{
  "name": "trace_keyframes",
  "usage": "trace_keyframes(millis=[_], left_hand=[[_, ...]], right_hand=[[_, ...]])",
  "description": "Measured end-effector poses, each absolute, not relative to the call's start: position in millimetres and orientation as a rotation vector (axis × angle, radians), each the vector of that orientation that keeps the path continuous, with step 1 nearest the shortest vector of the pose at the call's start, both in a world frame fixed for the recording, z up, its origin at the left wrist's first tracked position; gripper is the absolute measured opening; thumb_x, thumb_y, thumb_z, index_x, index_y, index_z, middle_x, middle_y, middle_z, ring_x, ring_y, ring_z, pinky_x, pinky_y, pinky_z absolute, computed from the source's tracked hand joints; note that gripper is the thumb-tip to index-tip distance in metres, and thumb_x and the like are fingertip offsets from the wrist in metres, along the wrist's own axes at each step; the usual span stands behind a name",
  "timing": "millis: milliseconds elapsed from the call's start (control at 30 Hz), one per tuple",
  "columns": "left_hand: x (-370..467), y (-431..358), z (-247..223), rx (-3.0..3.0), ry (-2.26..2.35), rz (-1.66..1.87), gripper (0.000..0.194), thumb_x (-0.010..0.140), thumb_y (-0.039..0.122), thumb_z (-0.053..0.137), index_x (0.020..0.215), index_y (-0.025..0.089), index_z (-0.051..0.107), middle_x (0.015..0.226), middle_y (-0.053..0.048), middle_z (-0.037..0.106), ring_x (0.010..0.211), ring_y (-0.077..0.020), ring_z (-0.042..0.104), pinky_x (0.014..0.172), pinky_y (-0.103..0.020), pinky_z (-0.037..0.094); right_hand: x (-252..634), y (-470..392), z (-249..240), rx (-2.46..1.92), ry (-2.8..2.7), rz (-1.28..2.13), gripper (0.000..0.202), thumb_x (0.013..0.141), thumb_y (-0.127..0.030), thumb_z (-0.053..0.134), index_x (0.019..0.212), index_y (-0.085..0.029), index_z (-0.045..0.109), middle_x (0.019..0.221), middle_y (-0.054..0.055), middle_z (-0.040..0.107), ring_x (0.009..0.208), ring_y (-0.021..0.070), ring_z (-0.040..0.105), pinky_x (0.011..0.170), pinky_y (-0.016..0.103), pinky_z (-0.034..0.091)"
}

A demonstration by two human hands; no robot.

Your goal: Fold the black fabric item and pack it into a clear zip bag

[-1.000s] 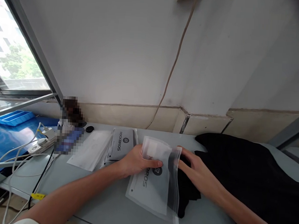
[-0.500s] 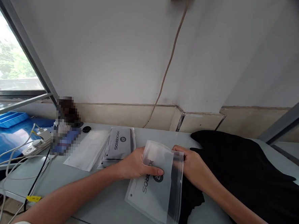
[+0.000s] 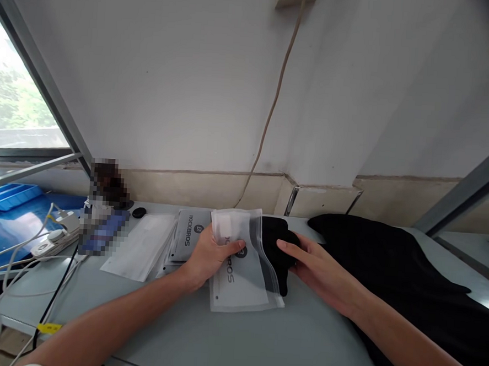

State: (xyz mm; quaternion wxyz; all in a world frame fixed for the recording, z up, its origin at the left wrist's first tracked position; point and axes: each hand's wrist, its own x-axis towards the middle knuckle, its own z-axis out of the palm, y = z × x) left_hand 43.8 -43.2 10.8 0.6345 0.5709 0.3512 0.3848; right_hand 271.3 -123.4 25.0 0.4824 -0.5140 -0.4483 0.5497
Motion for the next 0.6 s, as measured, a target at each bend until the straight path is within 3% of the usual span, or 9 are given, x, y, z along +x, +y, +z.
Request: trace_keyframes(millis=[167, 367, 600], left_hand=[[43, -45, 15, 1.338, 0.830, 0.936, 0.053, 0.077, 0.042, 0.090, 0.118, 0.018, 0.067, 0.097, -0.006, 0.074, 0.087, -0.0211, 0.071, 0.077, -0.033, 0.057], [38, -45, 25, 1.420, 0.689, 0.780, 0.061, 0.078, 0.043, 0.090, 0.127, 0.018, 0.065, 0.116, -0.012, 0.074, 0.103, -0.0251, 0.072, 0.089, -0.037, 0.057], [42, -50, 19, 1.329, 0.706, 0.773, 0.055, 0.079, 0.048, 0.089, 0.120, 0.018, 0.069, 0.109, -0.010, 0.075, 0.098, -0.0245, 0.072, 0.086, -0.037, 0.057]], right_hand=[[263, -124, 19, -1.268, -1.186, 1.115, 0.061, 0.074, -0.053, 0.089, 0.125, -0.029, 0.065, 0.127, 0.007, 0.075, 0.123, 0.0332, 0.067, 0.109, 0.049, 0.051], [262, -123, 11, -1.270, -1.269, 0.947, 0.048, 0.086, -0.052, 0.078, 0.126, -0.029, 0.062, 0.127, 0.005, 0.075, 0.118, 0.0309, 0.069, 0.104, 0.047, 0.056], [260, -128, 21, -1.199, -1.372, 1.110, 0.049, 0.086, -0.048, 0.080, 0.130, -0.030, 0.066, 0.134, 0.005, 0.073, 0.126, 0.0341, 0.066, 0.108, 0.049, 0.054]])
